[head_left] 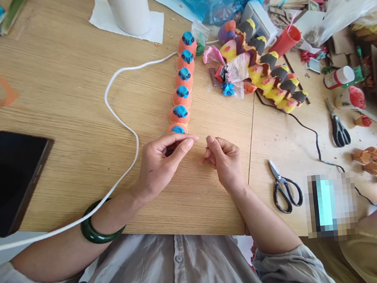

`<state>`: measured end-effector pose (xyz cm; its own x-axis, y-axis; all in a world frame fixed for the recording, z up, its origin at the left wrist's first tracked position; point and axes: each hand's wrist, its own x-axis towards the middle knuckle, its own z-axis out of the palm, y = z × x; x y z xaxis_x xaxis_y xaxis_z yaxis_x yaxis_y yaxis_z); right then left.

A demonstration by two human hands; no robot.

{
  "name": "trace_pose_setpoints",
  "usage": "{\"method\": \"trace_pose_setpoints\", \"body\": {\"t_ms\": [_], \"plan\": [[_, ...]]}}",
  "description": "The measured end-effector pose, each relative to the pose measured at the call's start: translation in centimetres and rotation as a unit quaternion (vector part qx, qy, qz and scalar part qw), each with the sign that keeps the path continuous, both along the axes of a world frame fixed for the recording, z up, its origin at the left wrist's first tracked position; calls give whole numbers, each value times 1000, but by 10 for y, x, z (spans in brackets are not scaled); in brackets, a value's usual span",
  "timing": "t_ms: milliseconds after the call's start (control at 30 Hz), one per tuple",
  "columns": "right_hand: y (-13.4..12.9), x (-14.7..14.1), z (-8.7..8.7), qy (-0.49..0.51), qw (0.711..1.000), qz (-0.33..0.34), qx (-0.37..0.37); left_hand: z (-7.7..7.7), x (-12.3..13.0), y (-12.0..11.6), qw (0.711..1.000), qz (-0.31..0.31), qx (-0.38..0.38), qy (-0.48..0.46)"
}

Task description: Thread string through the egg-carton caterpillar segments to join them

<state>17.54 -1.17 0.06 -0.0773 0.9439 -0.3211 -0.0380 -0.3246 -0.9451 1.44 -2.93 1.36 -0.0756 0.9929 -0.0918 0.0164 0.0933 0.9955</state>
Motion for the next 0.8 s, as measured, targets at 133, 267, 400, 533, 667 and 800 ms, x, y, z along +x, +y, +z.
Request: {"method": "trace_pose_setpoints", "body": {"t_ms": [133, 267, 400, 533, 667, 800], "plan": [[-1, -1, -1, 14, 1000, -1, 11, -1, 1, 1, 999, -33, -13, -4], [-5, -2, -3, 11, 1000, 14, 22, -6, 2, 0, 998, -57, -6, 21], [-8, -3, -2, 9, 999, 28, 35, -8, 4, -2, 997, -59, 30, 33], [-9, -4, -1, 9, 998, 42, 35, -6, 4, -3, 997, -52, 47, 30], [-7, -3, 0, 26, 999, 36, 28, -6, 3, -3, 998, -37, 33, 45], [-6, -2, -1, 35, 998, 27, 35, -6, 2, -2, 997, -26, 41, 54]]}}
